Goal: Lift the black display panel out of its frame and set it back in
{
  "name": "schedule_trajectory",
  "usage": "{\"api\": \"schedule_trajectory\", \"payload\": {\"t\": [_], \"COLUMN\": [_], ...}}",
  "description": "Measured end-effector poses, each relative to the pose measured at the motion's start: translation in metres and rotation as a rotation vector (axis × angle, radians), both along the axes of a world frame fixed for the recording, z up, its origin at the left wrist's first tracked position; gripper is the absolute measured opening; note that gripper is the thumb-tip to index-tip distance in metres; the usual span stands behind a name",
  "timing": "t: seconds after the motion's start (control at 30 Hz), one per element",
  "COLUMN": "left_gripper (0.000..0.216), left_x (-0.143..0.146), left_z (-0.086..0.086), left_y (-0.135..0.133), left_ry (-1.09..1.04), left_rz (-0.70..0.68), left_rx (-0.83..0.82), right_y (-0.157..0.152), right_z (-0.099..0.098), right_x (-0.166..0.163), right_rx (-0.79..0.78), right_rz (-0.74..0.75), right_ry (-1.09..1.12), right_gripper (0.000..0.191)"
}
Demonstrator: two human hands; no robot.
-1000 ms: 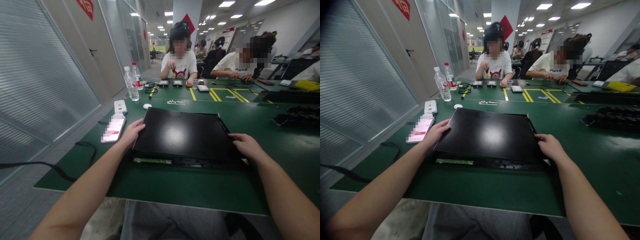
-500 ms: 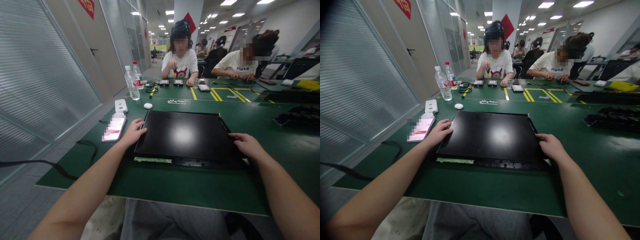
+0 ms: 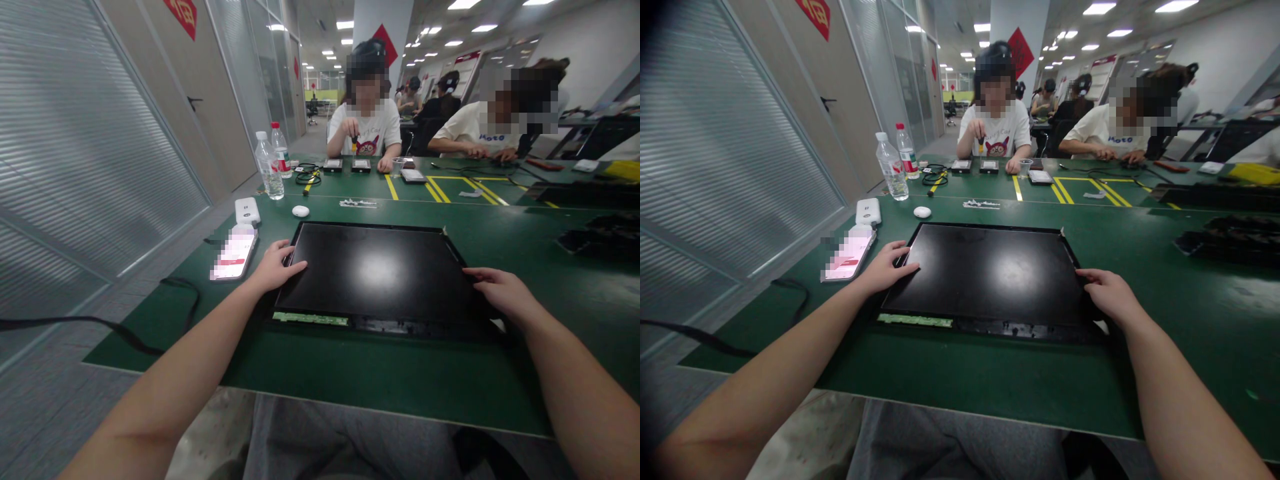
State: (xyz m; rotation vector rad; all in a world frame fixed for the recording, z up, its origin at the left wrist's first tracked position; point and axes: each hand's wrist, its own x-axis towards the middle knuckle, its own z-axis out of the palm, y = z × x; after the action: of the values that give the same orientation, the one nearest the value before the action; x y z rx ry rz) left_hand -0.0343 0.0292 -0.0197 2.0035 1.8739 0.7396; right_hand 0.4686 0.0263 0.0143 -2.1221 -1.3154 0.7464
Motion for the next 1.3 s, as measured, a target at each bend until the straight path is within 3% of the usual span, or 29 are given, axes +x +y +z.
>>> {"api": "schedule_trajectory", "payload": {"t": [0.47, 0.87, 1.3], "left_gripper": [0.071, 0.067, 0.056], "left_x": [-0.0035, -0.0003, 0.006], "left_z": [-0.0043, 0.0021, 0.0053], "left_y": [0.0049, 0.0018, -0.0024], "left_ry": [0.031, 0.029, 0.019], "left_rz": [-0.044, -0.033, -0.049], "left_rx": [0.012, -0.01, 0.003], "right_y": [0.0014, -0.0006, -0.0005], "right_z": [-0.0039, -0.0022, -0.0024], "right_x": [0.0038, 0.0022, 0.0027], "right_rx": [0.023, 0.048, 0.012], "right_rz": [-0.022, 0.007, 0.026], "right_ry": [0.133, 0.163, 0.071], "right_gripper": [0.05, 0.041, 0.053]}}
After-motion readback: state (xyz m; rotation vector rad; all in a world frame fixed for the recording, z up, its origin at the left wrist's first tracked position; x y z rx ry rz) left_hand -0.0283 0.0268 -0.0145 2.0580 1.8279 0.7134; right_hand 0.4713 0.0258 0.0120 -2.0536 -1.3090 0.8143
